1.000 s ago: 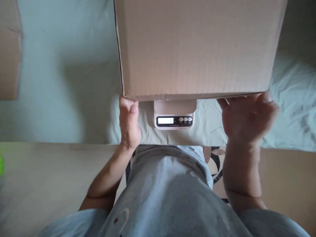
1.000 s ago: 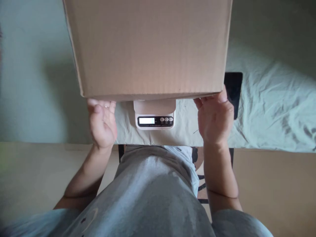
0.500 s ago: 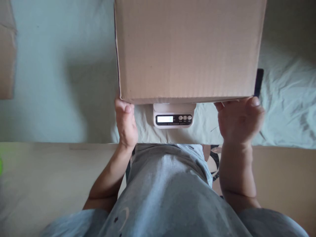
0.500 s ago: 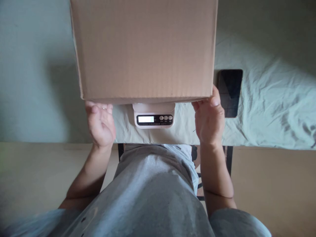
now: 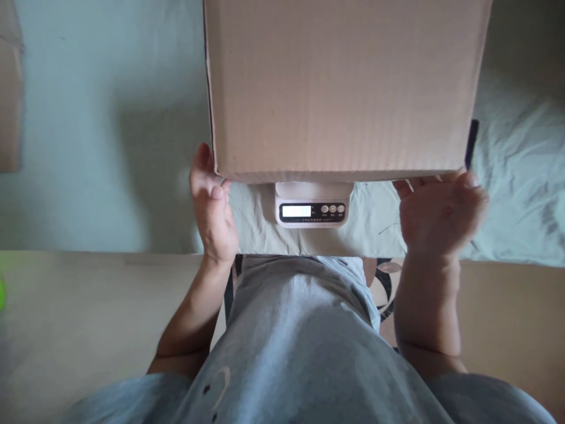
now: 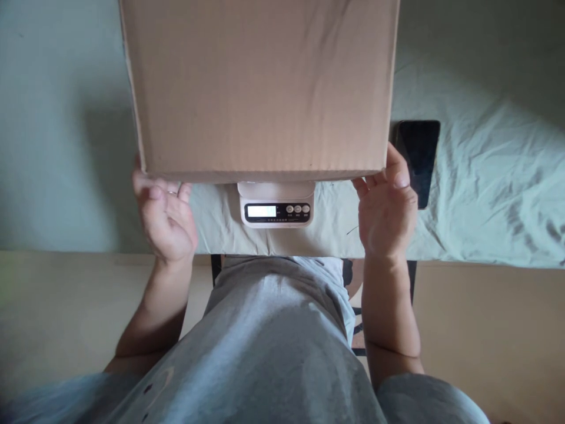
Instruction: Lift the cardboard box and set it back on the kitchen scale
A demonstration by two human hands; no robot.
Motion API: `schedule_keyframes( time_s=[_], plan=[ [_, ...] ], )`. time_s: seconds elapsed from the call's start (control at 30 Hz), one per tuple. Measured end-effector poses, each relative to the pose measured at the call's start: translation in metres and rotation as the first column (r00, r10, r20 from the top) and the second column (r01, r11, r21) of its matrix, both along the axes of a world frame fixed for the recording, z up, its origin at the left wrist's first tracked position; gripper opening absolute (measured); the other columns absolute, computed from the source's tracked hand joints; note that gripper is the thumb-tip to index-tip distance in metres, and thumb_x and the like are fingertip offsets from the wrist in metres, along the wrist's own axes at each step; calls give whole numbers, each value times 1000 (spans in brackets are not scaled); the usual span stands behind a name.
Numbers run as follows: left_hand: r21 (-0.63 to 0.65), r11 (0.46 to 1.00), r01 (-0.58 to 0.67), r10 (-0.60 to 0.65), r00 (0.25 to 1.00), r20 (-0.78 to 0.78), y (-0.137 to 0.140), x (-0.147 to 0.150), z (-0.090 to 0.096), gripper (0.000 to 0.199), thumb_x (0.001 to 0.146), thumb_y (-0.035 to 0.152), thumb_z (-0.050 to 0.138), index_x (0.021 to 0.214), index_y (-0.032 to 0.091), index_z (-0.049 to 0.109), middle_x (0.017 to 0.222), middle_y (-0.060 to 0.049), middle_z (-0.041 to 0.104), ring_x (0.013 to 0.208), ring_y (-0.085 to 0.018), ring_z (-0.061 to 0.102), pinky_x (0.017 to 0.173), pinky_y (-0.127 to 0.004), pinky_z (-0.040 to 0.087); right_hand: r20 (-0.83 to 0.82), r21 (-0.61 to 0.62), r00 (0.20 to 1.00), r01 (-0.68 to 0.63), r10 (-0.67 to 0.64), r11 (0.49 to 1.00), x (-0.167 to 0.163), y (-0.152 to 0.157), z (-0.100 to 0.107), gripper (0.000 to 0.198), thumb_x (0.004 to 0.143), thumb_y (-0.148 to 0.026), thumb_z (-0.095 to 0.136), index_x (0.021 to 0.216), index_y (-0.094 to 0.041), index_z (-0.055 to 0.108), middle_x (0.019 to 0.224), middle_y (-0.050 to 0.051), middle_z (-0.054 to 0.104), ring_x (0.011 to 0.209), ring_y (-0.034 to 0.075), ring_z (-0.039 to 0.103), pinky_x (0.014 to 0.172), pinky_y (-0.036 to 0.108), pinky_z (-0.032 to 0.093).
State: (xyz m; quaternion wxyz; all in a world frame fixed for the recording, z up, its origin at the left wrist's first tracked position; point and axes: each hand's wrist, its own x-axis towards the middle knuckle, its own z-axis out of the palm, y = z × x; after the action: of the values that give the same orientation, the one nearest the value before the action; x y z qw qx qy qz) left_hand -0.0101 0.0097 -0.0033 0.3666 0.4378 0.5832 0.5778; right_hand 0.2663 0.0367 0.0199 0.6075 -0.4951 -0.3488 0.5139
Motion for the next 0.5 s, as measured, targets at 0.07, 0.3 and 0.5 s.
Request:
schedule_keyframes(
  time_s=[0.07,0.3,0.5],
  plan=[
    [45,999,-14,13,1000,20,0,0,2,48,83,64,53,128,49,52,147,8,48,147,-27,33,116,-48,39,-30,8,1000,-5,5,1000,0,0,1,19,74,-46,54,82,-33,65,117,-8,69,111,18,62,100,43,47],
    [-8,1000,15,-14,999,51,-7,5,4,44,83,58,56,125,45,55,132,3,58,138,-27,43,111,-45,43,-87,77,996,12,-5,997,-4,1,-6,12,77,-40,58,77,-34,69,84,-9,71,84,11,66,79,30,54],
    [-20,998,64,-62,995,72,2,15,11,39,82,67,54,110,41,60,117,-1,63,139,-26,42,118,-45,36,-88,80,996,26,-18,996,-12,6,2,15,74,-43,62,77,-32,72,81,-7,71,82,12,66,78,29,55]
  ],
)
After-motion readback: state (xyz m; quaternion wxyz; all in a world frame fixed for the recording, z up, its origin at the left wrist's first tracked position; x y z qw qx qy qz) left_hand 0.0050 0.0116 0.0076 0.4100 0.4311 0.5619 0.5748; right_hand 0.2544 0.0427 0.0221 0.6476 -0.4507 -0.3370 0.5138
